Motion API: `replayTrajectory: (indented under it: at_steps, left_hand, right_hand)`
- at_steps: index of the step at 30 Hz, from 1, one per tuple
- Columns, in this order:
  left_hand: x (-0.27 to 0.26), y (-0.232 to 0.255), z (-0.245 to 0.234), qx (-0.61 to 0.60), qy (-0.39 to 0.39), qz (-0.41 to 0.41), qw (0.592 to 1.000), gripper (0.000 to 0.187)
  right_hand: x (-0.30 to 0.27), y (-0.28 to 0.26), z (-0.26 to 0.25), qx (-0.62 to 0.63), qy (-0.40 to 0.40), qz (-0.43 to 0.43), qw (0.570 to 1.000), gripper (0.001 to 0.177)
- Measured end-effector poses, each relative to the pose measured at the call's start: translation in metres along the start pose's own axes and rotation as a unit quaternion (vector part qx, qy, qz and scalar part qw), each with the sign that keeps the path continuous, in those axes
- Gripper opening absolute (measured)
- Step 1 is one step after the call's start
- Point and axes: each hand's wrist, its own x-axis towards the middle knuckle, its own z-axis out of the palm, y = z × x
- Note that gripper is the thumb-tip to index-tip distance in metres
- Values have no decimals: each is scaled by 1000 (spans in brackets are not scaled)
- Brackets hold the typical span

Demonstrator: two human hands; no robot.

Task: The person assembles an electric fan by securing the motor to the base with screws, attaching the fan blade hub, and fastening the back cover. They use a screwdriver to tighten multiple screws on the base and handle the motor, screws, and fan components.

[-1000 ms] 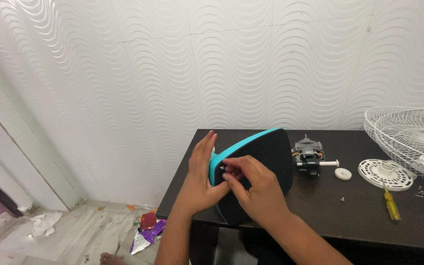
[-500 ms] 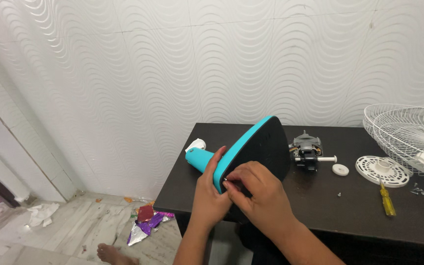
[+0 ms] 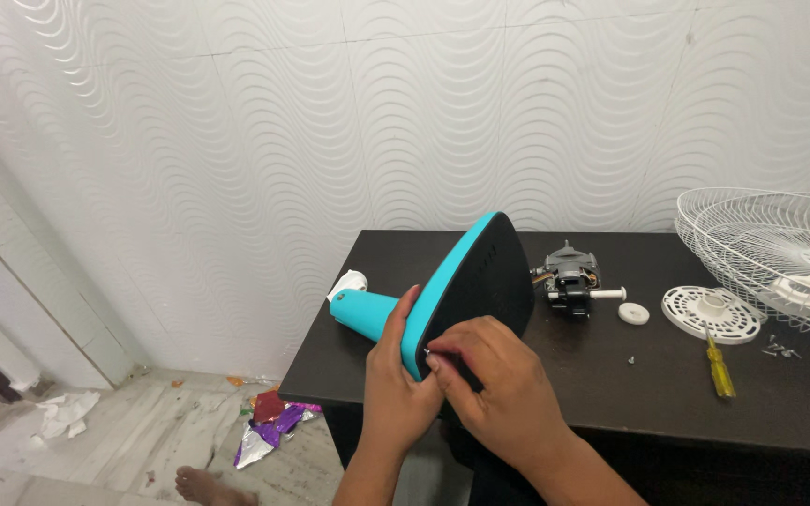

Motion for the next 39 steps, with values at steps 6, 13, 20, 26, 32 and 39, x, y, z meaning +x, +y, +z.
replayTrajectory:
  at_steps: [6, 13, 20, 26, 32, 39]
  left_hand:
    - [-4, 4, -1, 14, -22, 9, 1000, 72]
    - [-7, 4, 0, 7, -33, -3, 999, 72]
    - [-8, 6, 0, 16, -36, 10, 999, 74]
    - [-11, 8, 0, -3, -46, -10, 999, 71]
    - [-7, 4, 0, 20, -38, 34, 998, 72]
    - [-10, 8, -5, 12, -40, 55, 998, 73]
  right_hand:
    - [-6, -1, 0, -15, 14, -6, 1000, 13]
    - [-7, -2, 0, -14, -1, 28, 1000, 15]
    - [-9, -4, -4, -26, 4, 20, 999, 14]
    - [-8, -8, -6, 6, 1, 20, 1000, 9]
    - [-10, -7, -9, -24, 46, 0, 999, 14]
    - [-52, 53, -61, -210, 140, 118, 960, 10]
